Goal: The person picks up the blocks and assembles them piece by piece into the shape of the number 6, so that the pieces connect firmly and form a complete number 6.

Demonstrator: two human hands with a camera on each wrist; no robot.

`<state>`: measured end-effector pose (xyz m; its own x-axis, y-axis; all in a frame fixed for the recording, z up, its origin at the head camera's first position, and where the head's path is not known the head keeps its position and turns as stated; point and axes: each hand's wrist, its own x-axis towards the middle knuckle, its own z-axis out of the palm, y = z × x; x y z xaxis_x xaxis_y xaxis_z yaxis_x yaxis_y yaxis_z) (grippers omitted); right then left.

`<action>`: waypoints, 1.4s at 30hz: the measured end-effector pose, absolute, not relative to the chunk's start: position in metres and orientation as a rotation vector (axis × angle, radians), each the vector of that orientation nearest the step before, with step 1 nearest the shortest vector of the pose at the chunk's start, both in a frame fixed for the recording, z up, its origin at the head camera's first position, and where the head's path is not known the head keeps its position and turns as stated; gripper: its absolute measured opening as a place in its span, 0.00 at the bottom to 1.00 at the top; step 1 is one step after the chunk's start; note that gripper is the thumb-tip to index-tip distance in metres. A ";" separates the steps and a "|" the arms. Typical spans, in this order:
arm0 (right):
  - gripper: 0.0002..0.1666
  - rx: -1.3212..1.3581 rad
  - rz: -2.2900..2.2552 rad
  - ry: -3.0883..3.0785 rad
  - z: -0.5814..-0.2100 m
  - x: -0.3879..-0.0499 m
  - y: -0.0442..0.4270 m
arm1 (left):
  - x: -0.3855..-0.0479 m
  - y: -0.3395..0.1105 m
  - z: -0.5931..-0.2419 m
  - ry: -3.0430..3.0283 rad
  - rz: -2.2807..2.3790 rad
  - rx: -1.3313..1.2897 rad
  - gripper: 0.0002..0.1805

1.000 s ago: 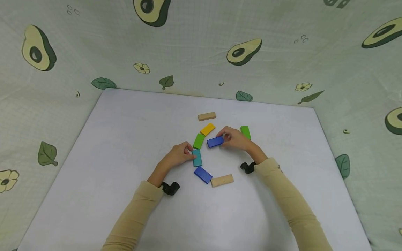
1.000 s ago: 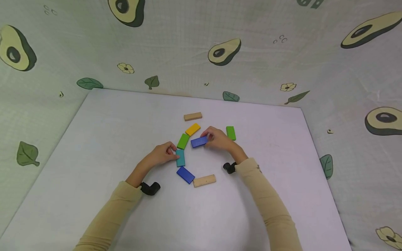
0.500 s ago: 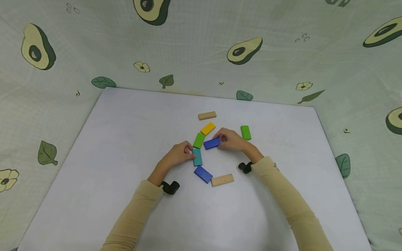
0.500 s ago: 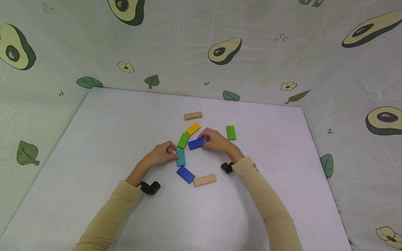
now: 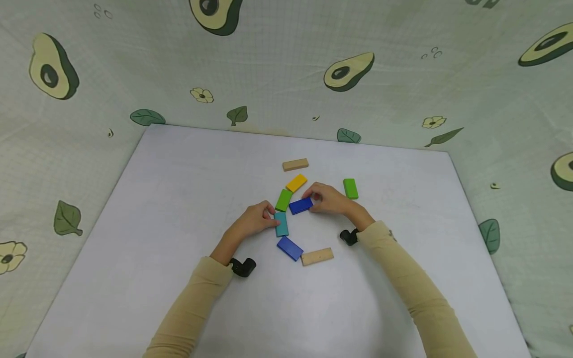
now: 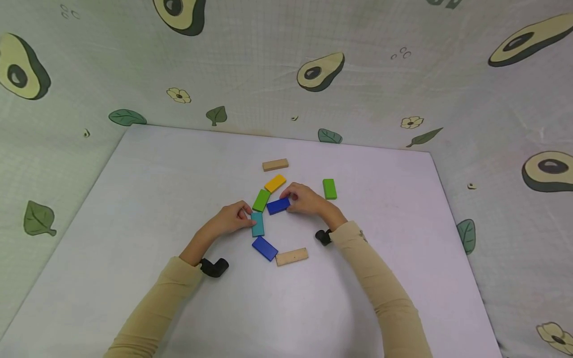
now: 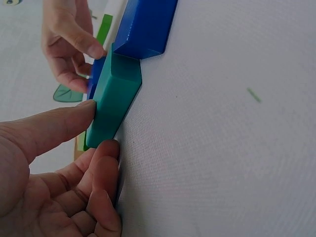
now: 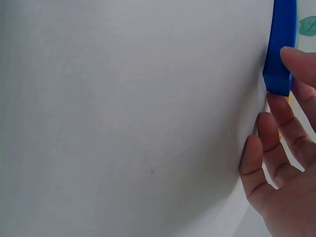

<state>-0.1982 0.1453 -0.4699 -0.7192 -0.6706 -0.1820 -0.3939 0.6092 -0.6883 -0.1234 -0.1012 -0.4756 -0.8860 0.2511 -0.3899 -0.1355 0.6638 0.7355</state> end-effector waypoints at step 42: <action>0.19 -0.833 -0.918 2.360 -0.468 -0.200 0.144 | -0.124 -0.101 -0.477 2.416 1.128 0.082 0.18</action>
